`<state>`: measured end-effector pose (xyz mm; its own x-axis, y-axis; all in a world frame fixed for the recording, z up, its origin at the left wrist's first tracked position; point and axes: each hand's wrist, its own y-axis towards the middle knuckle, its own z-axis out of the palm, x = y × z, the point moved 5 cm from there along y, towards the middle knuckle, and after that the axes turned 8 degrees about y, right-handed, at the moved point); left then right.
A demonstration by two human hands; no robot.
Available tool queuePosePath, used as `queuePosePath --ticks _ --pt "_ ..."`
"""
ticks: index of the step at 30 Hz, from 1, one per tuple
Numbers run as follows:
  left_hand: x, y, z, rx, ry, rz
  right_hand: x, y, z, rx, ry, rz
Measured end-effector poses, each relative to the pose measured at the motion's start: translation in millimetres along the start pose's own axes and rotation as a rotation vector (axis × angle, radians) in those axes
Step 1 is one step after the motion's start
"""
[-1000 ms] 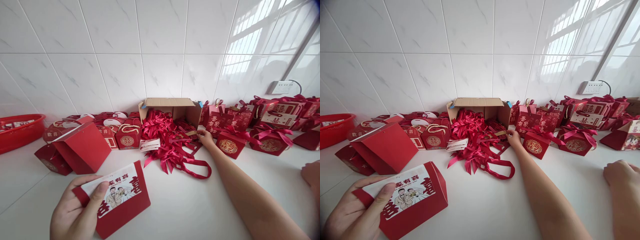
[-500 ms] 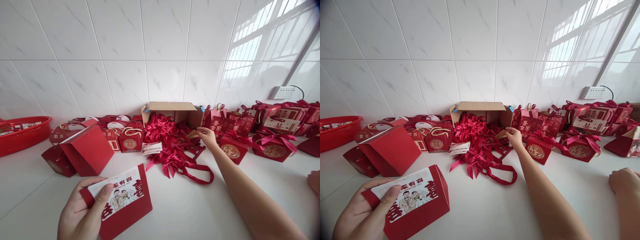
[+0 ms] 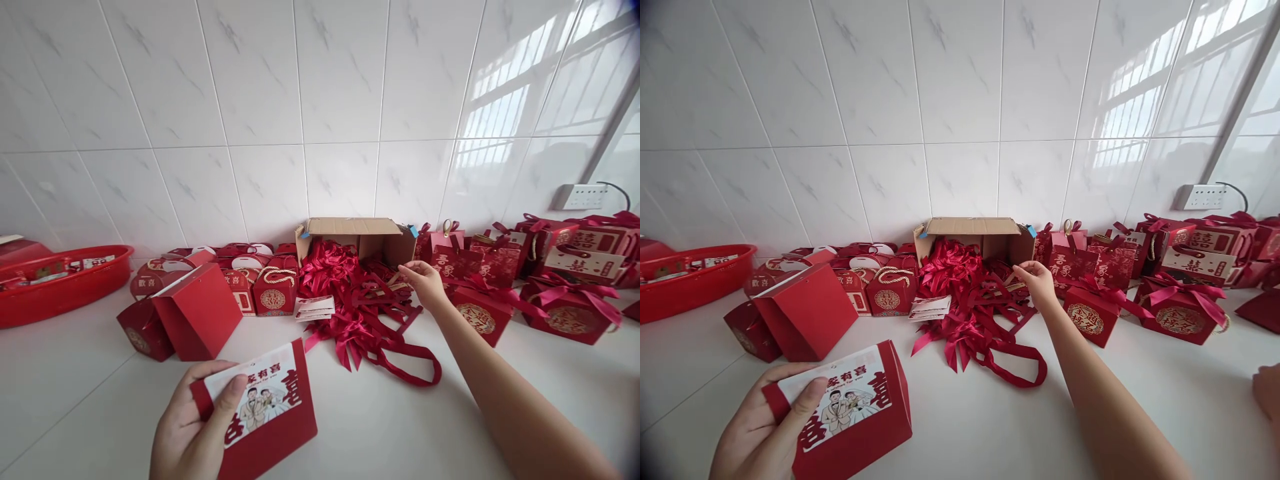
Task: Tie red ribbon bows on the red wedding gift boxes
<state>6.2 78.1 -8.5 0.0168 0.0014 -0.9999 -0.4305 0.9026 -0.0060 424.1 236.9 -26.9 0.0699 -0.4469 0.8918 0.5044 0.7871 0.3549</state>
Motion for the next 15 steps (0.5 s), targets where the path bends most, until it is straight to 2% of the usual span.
queuePosePath --ticks 8,15 --pt "-7 -7 6.7 0.041 -0.059 0.052 41 -7 27 0.020 0.175 -0.065" --pt "-10 -12 6.6 0.101 -0.054 0.103 97 -52 71 0.156 0.212 -0.089"
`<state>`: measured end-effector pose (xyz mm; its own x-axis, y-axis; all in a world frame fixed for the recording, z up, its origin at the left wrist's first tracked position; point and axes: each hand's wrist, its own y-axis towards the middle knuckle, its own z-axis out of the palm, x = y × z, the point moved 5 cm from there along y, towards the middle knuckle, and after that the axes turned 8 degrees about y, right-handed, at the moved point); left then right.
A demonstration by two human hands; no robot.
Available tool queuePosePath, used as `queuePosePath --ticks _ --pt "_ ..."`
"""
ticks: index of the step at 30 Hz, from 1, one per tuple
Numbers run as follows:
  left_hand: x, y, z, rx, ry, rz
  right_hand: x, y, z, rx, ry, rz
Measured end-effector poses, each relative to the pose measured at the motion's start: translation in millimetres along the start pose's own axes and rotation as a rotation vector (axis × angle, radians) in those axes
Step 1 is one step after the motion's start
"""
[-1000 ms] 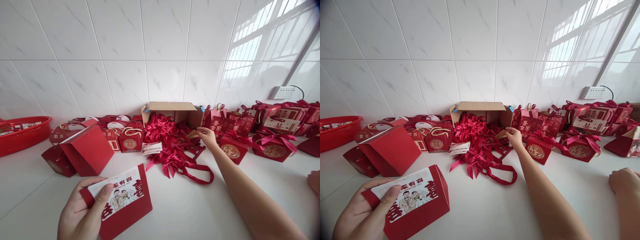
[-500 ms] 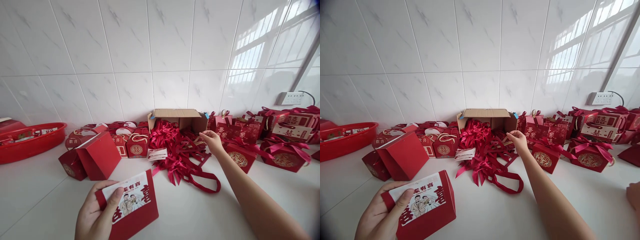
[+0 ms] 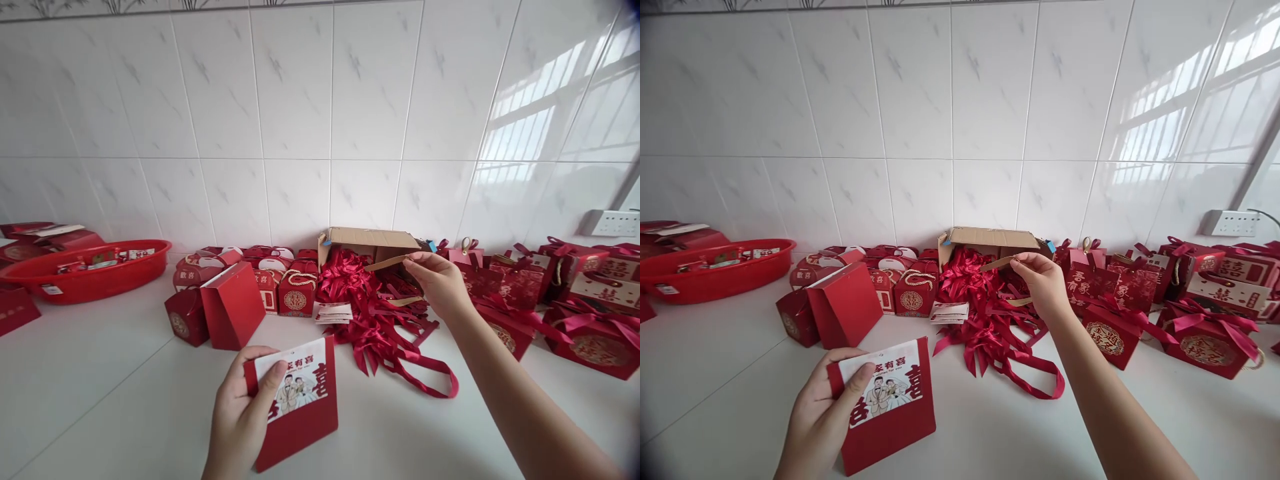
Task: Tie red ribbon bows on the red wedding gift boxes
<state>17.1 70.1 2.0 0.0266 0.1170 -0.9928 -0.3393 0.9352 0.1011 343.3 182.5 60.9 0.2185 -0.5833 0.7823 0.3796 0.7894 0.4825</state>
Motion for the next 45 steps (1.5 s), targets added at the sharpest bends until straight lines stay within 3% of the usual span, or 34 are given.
queuePosePath --ticks 7,11,19,24,28,31,35,45 --pt "1 -2 -4.9 0.032 -0.030 0.035 65 -51 57 0.236 -0.007 -0.185" --pt "3 -1 -7.9 0.021 -0.066 0.055 86 -82 77 0.450 0.023 -0.297" --pt "5 1 -9.4 0.035 -0.046 0.083 95 -121 90 0.757 0.105 -0.287" --pt "4 -3 -4.8 0.046 -0.045 0.079 91 -132 95 0.889 -0.033 -0.291" --pt "3 -7 0.6 0.062 -0.018 0.118 78 -140 106 0.966 -0.248 -0.377" --pt "3 -8 4.4 0.076 -0.016 0.139 64 -148 114 0.978 -0.485 -0.549" --pt "4 -10 7.5 0.086 0.019 0.177 47 -158 120 0.900 -0.719 -0.727" --pt "-2 -15 11.0 0.104 0.030 0.277 27 -169 123 0.815 -0.812 -0.731"
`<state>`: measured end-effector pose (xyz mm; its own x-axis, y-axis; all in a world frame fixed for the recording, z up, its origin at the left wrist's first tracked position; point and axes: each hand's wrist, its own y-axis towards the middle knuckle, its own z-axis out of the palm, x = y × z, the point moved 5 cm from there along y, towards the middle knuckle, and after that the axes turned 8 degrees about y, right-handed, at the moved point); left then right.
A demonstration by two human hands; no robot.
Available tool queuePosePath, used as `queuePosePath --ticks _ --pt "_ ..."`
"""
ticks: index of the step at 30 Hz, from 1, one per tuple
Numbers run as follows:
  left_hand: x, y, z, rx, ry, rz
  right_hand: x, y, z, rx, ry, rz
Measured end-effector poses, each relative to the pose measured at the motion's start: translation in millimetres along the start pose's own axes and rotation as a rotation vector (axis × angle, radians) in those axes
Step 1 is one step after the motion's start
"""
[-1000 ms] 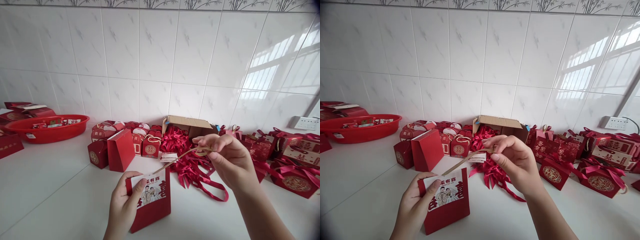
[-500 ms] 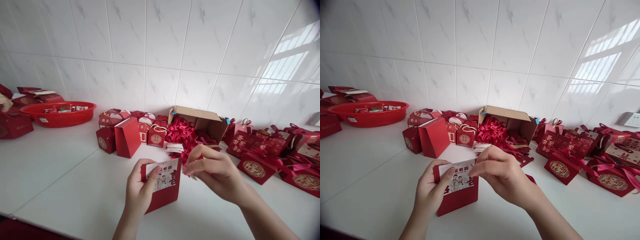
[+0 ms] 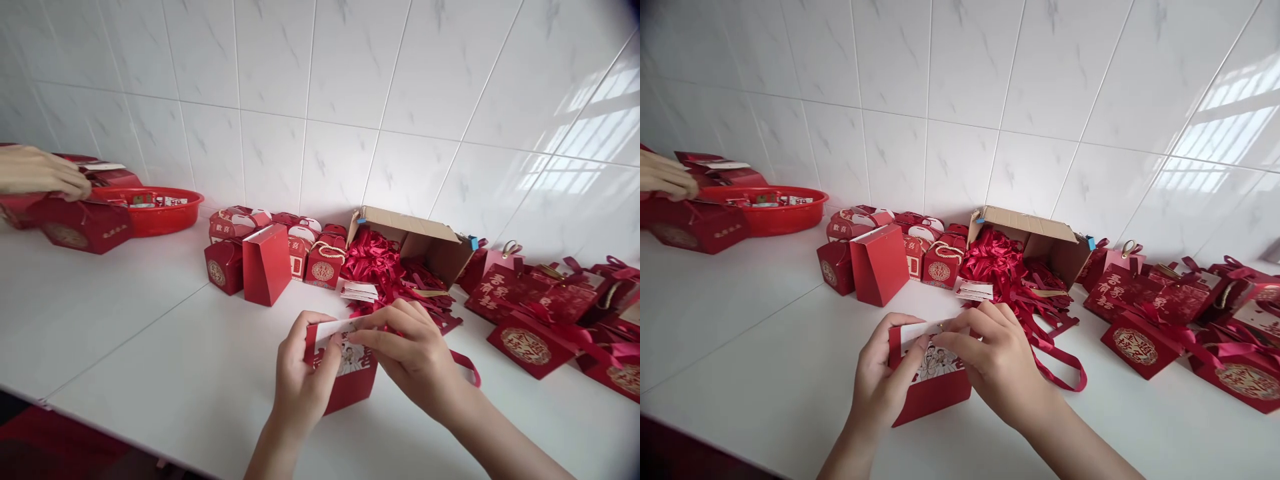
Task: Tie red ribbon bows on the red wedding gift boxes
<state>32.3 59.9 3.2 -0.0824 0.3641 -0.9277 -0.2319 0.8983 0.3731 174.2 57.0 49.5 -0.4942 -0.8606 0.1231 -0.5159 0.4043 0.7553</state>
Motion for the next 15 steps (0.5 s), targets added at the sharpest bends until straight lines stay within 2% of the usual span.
queuePosePath --ticks 11,15 --pt "1.8 -0.2 0.8 0.021 0.014 0.034 2.8 1.5 0.9 -0.018 0.009 0.000" --pt "0.0 -1.0 3.1 0.044 -0.006 0.034 2.9 2.3 -1.2 -0.098 0.077 0.033"
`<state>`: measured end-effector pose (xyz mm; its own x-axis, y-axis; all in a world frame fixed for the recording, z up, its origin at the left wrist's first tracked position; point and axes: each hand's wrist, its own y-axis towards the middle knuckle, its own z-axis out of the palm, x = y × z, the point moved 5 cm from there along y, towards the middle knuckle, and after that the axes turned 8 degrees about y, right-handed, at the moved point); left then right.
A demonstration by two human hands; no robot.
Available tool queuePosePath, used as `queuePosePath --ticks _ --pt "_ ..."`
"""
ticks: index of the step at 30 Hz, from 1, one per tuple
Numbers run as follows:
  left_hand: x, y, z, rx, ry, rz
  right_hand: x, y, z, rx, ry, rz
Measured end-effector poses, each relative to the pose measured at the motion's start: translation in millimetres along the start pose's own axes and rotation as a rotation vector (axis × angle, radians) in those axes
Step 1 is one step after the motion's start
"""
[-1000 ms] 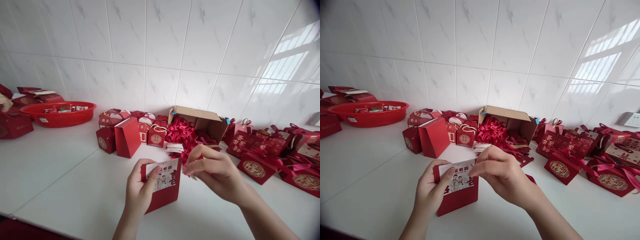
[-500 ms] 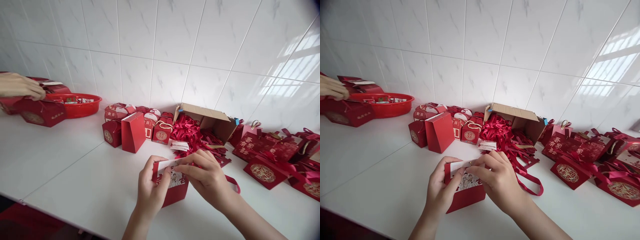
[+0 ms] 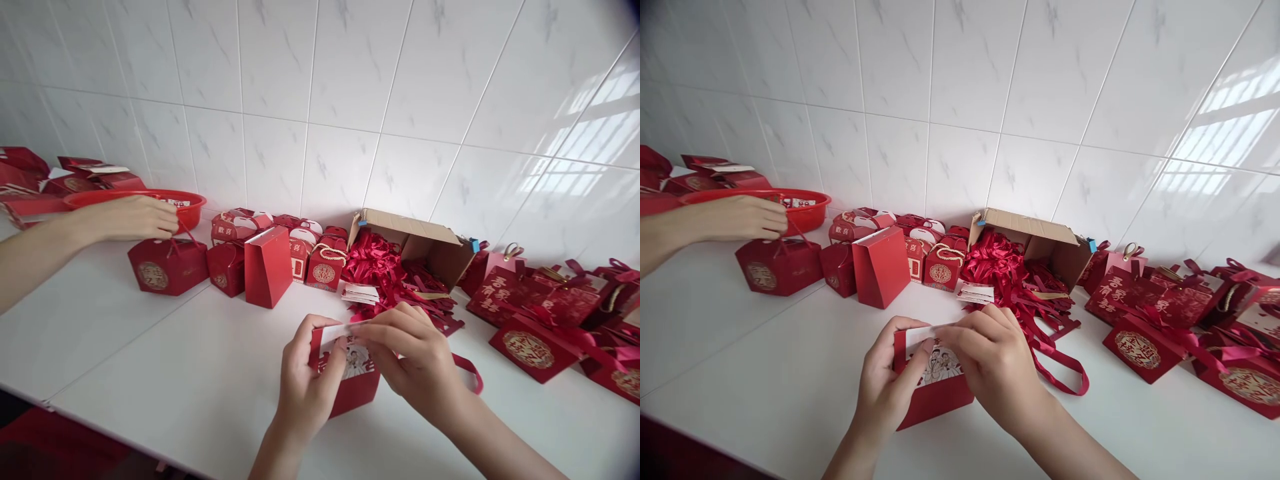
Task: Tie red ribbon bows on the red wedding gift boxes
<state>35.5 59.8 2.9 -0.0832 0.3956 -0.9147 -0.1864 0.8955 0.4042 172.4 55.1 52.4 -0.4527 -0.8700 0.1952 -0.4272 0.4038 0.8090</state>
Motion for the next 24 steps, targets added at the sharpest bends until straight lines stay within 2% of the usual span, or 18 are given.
queuePosePath --ticks 3,5,9,11,12,13,17,19,21,24 --pt "-1 -1 0.9 0.018 -0.007 -0.011 -3 2 -5 -0.110 0.002 0.061" --pt "-1 -1 0.1 0.038 -0.017 0.000 -10 2 -6 -0.140 0.033 0.146" --pt "-1 -1 -0.3 0.161 0.011 0.074 -30 -3 9 0.003 0.374 0.420" --pt "4 -2 1.3 0.224 0.079 0.092 -34 -7 16 0.013 0.518 0.510" --pt "7 -2 1.5 0.220 0.141 0.095 -35 -9 19 -0.010 0.552 0.532" --pt "10 -2 0.9 0.183 0.221 0.105 -36 -11 20 -0.044 0.565 0.541" --pt "10 -1 -4.8 -0.104 0.553 0.209 -35 -13 21 -0.130 0.557 0.517" --pt "8 0 -4.3 -0.076 0.606 0.231 -35 -12 18 -0.149 0.553 0.480" --pt "6 1 -6.3 0.031 0.614 0.217 -35 -11 15 -0.157 0.535 0.455" --pt "4 4 -21.5 0.112 0.613 0.149 -36 -8 6 -0.165 0.491 0.439"
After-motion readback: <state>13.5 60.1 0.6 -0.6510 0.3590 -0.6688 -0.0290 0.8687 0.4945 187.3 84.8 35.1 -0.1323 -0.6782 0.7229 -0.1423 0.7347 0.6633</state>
